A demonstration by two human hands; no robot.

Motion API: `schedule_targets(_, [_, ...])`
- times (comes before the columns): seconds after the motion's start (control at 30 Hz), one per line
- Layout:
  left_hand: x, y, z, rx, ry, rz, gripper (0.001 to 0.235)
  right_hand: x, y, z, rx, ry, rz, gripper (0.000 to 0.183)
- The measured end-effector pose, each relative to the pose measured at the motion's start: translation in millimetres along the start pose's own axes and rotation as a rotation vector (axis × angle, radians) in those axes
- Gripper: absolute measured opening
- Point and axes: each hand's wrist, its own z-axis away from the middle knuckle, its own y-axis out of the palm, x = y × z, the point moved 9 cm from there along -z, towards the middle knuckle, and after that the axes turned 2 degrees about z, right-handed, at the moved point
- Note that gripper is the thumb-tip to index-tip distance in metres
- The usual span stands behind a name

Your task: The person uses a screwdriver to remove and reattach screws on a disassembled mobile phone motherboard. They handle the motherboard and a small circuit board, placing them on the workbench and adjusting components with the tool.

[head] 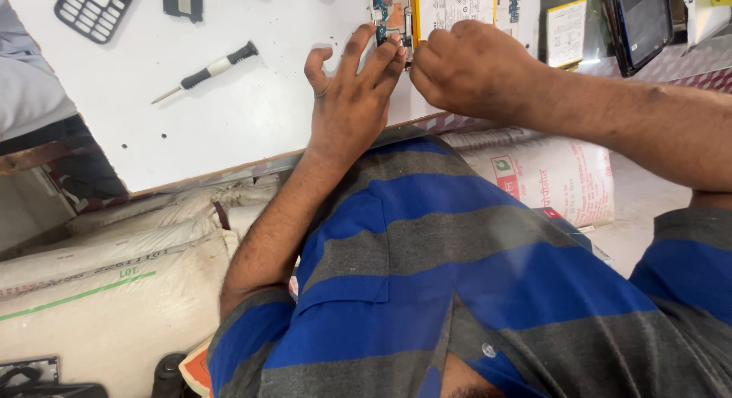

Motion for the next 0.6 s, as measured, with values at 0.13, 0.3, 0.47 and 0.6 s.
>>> schedule_targets(0.13, [-1.0, -0.3, 2.1, -0.003, 0.004, 0.008, 0.026, -21.2, 35.5, 4.0, 0.237, 0.363, -0.412, 0.010])
schedule_targets(0.3, [-0.3, -2.4, -0.8, -0.012, 0.005, 0.004, 0.027, -22.5, 23.8, 0.8, 0.167, 0.282, -0.373, 0.017])
schedule_targets(0.47, [-1.4, -13.6, -6.2, -0.007, -0.009, 0.059, 0.030, -8.7, -12.3, -6.8, -0.026, 0.011, -0.094, 0.015])
schedule_targets(0.6, [-4.3, -15.9, -8.3, 0.004, -0.018, 0.079, 0.028, 7.8, -7.4, -8.0, 0.038, -0.102, 0.089, 0.010])
